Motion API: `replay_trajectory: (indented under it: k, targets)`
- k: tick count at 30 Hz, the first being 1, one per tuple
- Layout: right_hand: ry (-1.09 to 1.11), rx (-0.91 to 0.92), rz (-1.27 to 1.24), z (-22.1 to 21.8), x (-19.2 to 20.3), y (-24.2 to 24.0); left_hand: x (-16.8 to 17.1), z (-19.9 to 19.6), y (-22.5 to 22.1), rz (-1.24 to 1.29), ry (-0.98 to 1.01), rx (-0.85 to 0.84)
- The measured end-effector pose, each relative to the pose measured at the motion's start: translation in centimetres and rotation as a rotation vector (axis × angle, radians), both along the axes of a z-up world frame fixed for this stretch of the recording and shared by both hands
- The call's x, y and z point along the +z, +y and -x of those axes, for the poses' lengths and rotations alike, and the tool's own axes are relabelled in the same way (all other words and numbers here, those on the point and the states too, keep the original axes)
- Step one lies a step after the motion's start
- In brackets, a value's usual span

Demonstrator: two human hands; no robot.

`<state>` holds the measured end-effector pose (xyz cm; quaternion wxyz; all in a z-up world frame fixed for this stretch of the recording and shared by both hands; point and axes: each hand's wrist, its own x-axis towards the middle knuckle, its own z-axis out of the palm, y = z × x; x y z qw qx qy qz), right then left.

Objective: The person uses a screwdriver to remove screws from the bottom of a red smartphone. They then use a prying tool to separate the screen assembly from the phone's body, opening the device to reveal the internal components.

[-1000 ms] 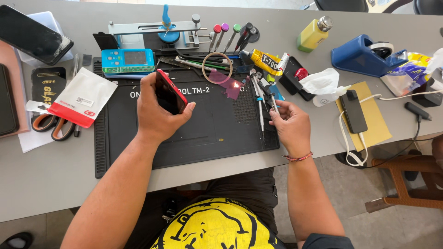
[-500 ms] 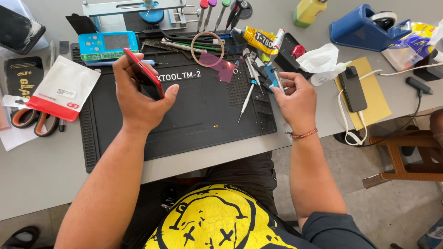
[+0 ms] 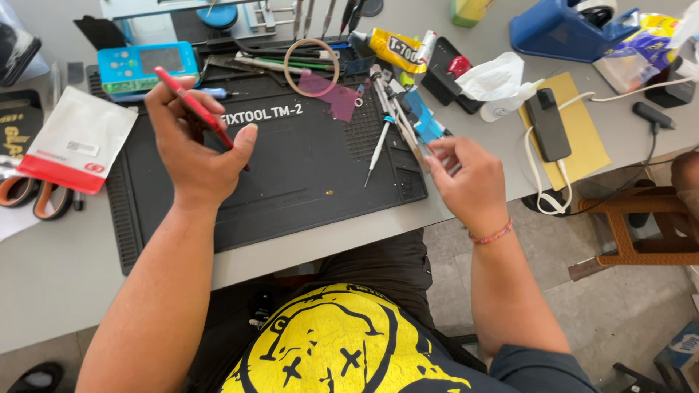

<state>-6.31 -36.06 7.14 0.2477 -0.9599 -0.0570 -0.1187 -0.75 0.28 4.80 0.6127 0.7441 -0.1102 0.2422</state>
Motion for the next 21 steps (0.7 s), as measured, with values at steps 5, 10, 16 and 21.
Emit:
replay_trajectory:
  k: [5, 10, 16, 21]
  targets:
    - [-0.205, -0.087, 0.066, 2.9, -6.6, -3.0, 0.0, 0.2, -0.3, 0.022, -0.026, -0.015]
    - [-0.575, -0.013, 0.043, 3.6, -9.3, -3.1, -0.6, 0.3, -0.9, 0.043, -0.047, -0.054]
    - [-0.557, -0.011, 0.004, 3.4, -9.5, -3.2, -1.4, 0.5, -0.9, 0.069, -0.035, -0.007]
    - [-0.556, 0.012, -0.004, 3.4, -9.2, -3.3, -3.2, 0.1, -0.8, 0.189, -0.096, 0.047]
